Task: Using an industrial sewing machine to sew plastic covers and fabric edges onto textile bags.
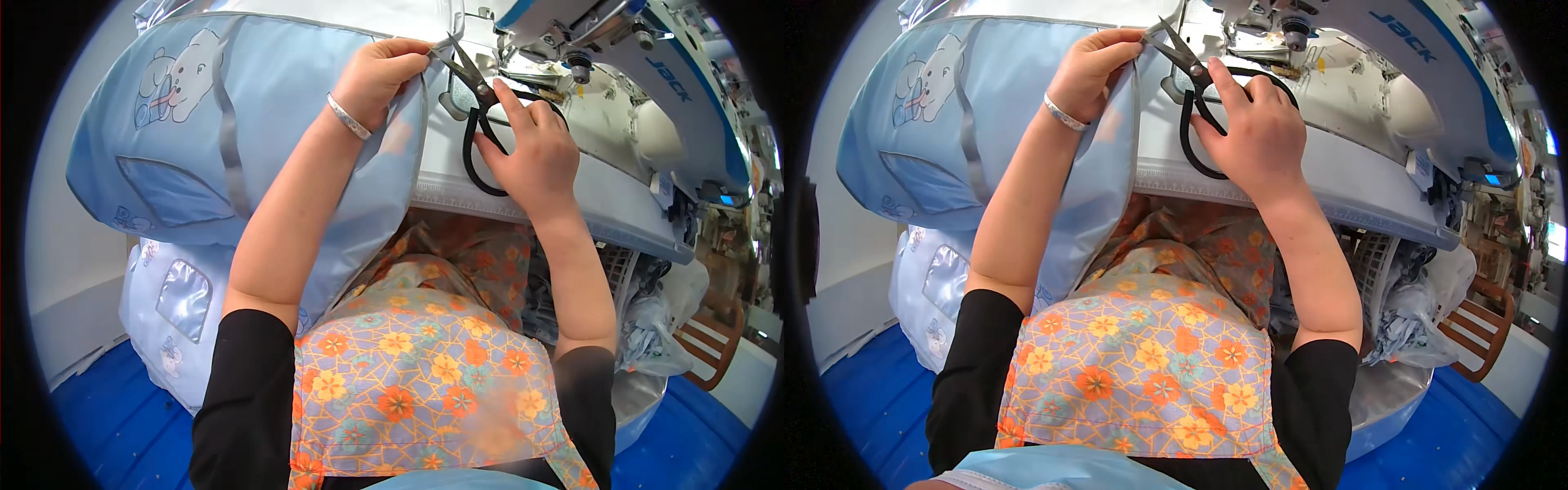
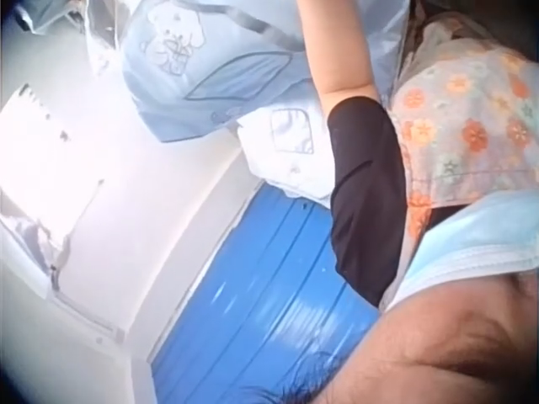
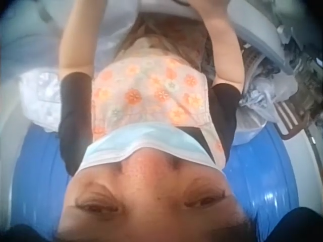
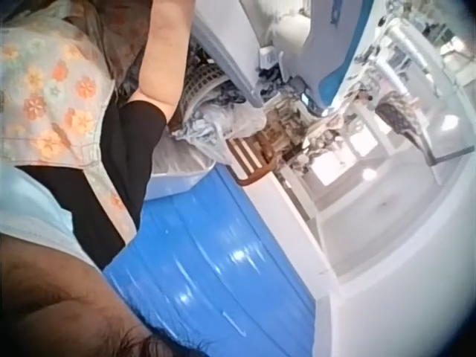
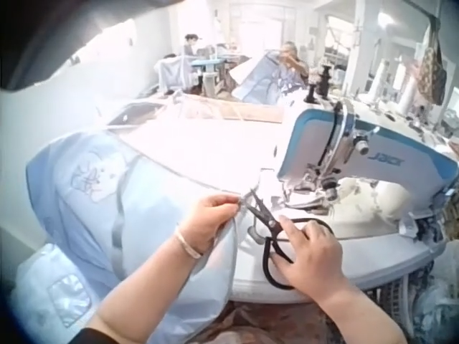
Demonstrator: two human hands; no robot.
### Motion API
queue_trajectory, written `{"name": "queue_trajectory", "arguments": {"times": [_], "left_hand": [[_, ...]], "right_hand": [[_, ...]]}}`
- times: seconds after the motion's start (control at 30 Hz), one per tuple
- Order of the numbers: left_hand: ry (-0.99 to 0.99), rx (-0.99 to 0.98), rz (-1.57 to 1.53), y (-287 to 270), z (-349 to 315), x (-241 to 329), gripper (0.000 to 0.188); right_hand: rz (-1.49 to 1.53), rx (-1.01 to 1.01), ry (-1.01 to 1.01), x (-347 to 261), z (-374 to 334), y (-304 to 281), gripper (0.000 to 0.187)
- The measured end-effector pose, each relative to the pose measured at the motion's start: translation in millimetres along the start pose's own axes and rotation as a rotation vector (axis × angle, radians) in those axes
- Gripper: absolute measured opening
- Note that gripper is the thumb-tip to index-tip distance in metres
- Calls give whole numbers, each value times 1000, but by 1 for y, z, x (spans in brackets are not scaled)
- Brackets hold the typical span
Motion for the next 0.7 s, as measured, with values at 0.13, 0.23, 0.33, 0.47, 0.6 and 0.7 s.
{"name": "queue_trajectory", "arguments": {"times": [0.13, 0.23, 0.33, 0.47, 0.6, 0.7], "left_hand": [[-2, 12, -73, -3, -2, 1, 27], [37, 17, -86, -6, -2, 1, 27], [50, 5, -101, -4, -5, 5, 27], [15, 23, -119, 0, -7, 4, 29], [15, -15, -82, -2, -4, 2, 30], [3, 1, -46, 2, -8, 5, 31]], "right_hand": [[-19, 10, -47, -3, 5, -1, 70], [-54, -6, -85, -3, 8, -4, 70], [-70, 13, -117, 0, 11, -4, 69], [-48, 5, -118, 3, 11, -4, 68], [-76, -58, -130, 5, 12, -7, 67], [-6, -85, -109, 13, 8, -12, 65]]}}
Point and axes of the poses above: each hand's wrist, its own z-axis towards the middle knuckle, its own y-axis out of the palm, x = y × z, the point moved 2 cm from there along z, towards the middle knuckle, and after that the axes turned 6 degrees about z, right-handed, at the moved point
